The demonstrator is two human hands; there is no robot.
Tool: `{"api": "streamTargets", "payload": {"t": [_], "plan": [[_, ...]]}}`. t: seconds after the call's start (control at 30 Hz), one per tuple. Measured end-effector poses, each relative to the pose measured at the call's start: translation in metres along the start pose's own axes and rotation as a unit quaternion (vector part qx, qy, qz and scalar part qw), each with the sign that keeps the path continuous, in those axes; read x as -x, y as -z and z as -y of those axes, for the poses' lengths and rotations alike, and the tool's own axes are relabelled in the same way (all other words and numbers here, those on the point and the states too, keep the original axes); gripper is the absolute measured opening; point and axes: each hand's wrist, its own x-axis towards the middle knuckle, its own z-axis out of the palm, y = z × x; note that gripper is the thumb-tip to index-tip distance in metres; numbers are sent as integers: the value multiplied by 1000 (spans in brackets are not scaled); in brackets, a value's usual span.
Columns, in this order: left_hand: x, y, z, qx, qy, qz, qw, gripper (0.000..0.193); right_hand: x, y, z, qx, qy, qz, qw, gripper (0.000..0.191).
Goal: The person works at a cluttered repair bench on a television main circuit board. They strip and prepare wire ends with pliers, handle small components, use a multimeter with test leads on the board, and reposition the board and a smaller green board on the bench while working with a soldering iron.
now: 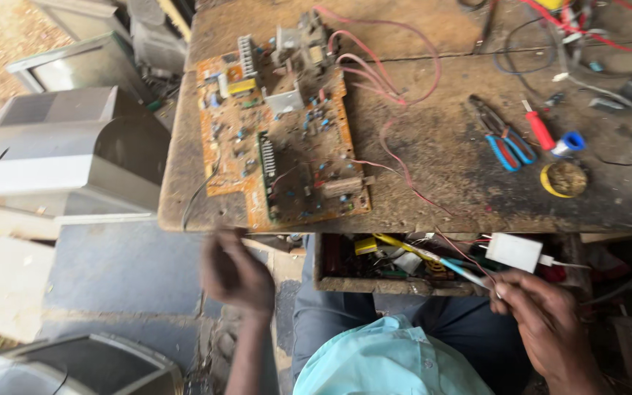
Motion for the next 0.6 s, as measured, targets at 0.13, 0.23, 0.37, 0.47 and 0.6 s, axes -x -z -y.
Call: {"api": "streamTargets", "payload": {"t": [0.13,0.23,0.37,0.47,0.6], "plan": [[46,1,-47,-11,-56,252,966,16,5,28,-41,-30,-38,8,999,23],[72,-25,-72,64,26,358,931,19,7,48,-69,-40,-46,32,998,22],[95,-59,-86,146,303,435,835,40,-10,66,-85,40,-68,118,990,22],[102,-80,-79,239,350,410,807,34,-29,66,-88,104,-117,148,976,22],[108,-101,-65,311,431,375,760,39,-43,59,-82,161,-155,169,960,22]]}}
